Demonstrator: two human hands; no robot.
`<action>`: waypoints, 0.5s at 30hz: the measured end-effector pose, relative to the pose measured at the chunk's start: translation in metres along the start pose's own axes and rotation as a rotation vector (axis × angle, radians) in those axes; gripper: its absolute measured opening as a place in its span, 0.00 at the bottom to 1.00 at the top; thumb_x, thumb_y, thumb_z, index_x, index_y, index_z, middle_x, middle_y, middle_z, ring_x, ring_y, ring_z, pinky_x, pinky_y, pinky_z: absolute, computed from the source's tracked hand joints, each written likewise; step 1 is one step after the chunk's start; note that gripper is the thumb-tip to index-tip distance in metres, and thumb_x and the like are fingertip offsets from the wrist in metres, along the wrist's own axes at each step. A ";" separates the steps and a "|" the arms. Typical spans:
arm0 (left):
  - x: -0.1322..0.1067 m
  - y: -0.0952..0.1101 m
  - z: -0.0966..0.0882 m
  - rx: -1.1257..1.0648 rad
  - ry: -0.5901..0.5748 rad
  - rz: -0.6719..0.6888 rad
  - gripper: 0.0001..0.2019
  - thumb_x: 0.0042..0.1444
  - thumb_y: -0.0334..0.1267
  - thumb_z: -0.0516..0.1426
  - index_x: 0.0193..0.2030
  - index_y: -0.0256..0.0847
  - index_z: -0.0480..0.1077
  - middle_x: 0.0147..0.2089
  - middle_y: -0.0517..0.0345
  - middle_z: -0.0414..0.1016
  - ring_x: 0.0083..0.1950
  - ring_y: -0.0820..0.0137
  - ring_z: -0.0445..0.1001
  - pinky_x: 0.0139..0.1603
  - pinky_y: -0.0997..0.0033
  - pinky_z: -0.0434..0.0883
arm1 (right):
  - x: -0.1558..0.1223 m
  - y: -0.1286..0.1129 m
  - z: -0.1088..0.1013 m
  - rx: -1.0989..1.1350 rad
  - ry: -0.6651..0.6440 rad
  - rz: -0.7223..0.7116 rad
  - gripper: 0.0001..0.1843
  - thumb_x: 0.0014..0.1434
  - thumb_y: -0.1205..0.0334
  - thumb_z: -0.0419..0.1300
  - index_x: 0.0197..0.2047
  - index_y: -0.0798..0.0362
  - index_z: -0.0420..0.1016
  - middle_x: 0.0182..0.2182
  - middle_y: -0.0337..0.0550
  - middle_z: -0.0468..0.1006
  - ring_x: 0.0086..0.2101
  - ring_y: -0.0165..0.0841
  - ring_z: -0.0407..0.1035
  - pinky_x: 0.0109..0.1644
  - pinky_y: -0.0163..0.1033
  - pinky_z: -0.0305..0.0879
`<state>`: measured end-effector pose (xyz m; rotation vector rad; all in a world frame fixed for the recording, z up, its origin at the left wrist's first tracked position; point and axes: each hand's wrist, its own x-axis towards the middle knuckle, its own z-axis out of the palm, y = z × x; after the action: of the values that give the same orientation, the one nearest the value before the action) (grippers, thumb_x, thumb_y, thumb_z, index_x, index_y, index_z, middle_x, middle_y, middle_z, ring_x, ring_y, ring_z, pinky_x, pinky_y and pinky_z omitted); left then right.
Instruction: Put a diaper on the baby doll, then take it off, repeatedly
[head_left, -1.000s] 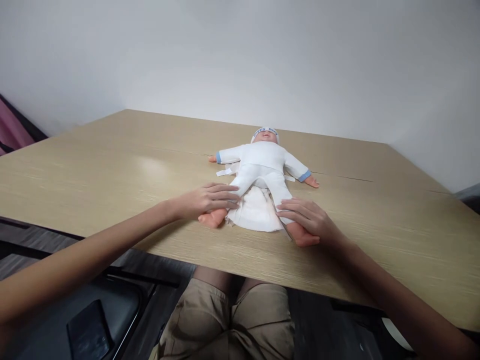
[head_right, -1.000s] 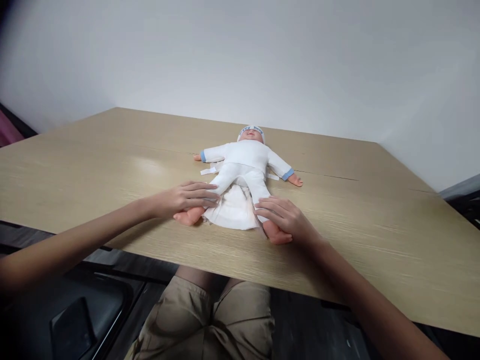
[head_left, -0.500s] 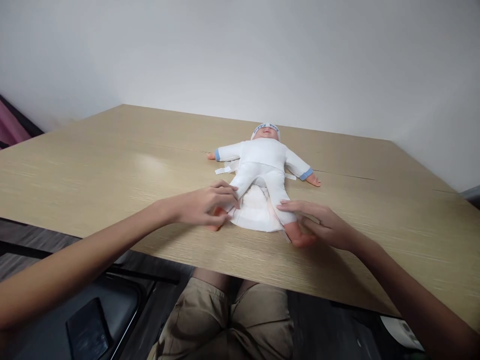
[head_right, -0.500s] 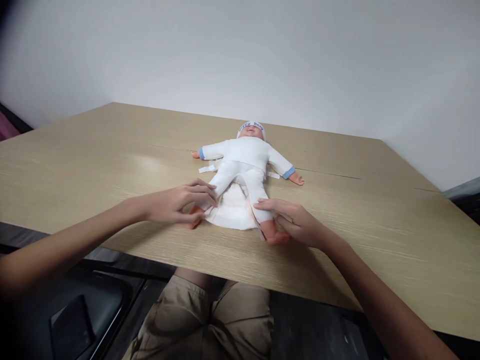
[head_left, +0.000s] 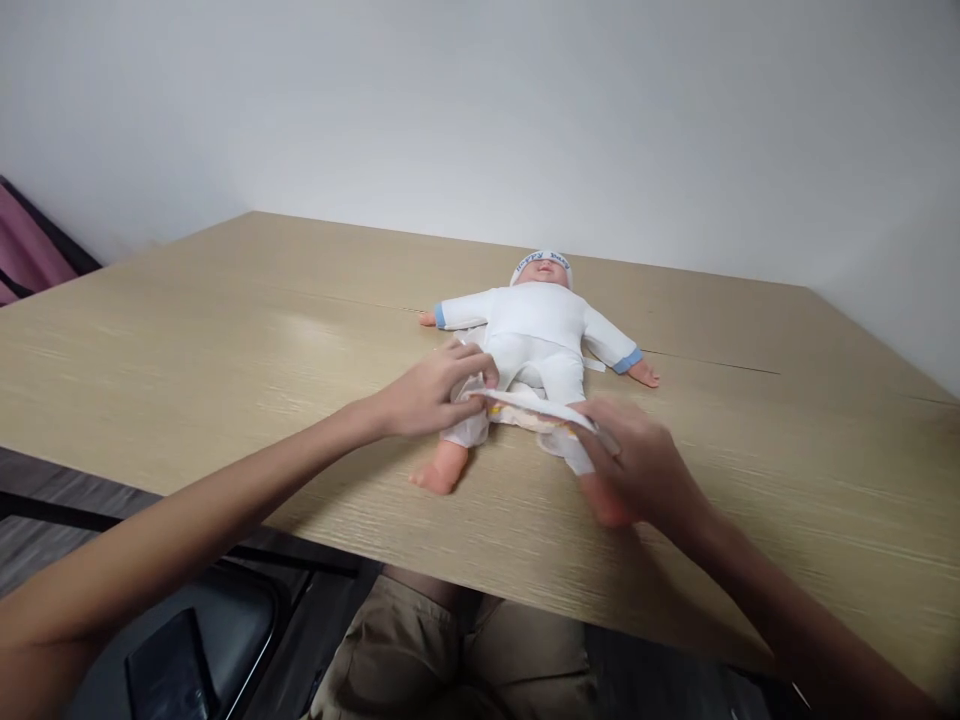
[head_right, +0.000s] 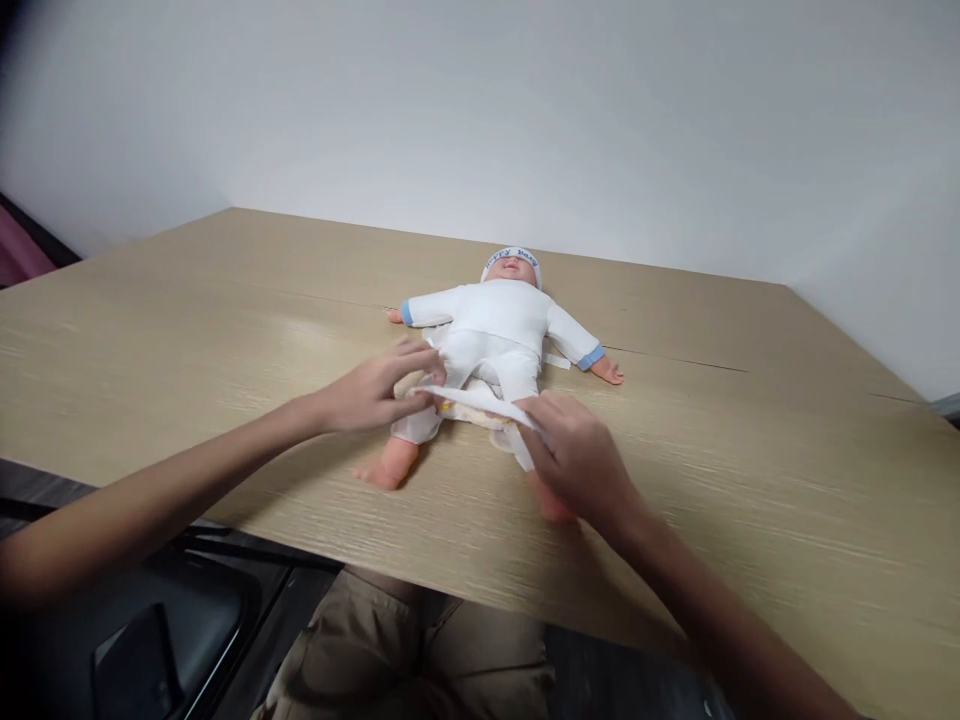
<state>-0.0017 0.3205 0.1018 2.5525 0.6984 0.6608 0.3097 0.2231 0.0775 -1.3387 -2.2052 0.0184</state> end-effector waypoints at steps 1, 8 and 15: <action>0.007 -0.002 -0.004 -0.022 0.040 -0.007 0.09 0.72 0.45 0.58 0.51 0.44 0.74 0.56 0.50 0.77 0.60 0.54 0.70 0.67 0.52 0.67 | 0.009 0.003 -0.003 0.052 0.030 0.035 0.13 0.79 0.56 0.55 0.48 0.47 0.81 0.37 0.46 0.82 0.38 0.44 0.76 0.44 0.48 0.71; 0.081 -0.042 -0.009 -0.355 0.214 -0.258 0.14 0.73 0.52 0.58 0.50 0.44 0.69 0.46 0.55 0.76 0.51 0.59 0.74 0.54 0.62 0.69 | 0.086 0.047 -0.001 0.232 0.153 0.258 0.20 0.77 0.42 0.54 0.43 0.47 0.78 0.42 0.46 0.83 0.43 0.44 0.76 0.54 0.50 0.72; 0.123 -0.095 0.020 -0.784 0.234 -0.369 0.15 0.68 0.51 0.64 0.44 0.45 0.65 0.36 0.63 0.64 0.37 0.68 0.65 0.39 0.69 0.62 | 0.136 0.101 0.034 0.744 0.056 0.513 0.34 0.60 0.22 0.64 0.44 0.46 0.81 0.46 0.47 0.88 0.49 0.47 0.80 0.55 0.51 0.78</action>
<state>0.0686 0.4588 0.0796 1.6024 0.7645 0.8902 0.3284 0.3942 0.0802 -1.3662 -1.4966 0.8821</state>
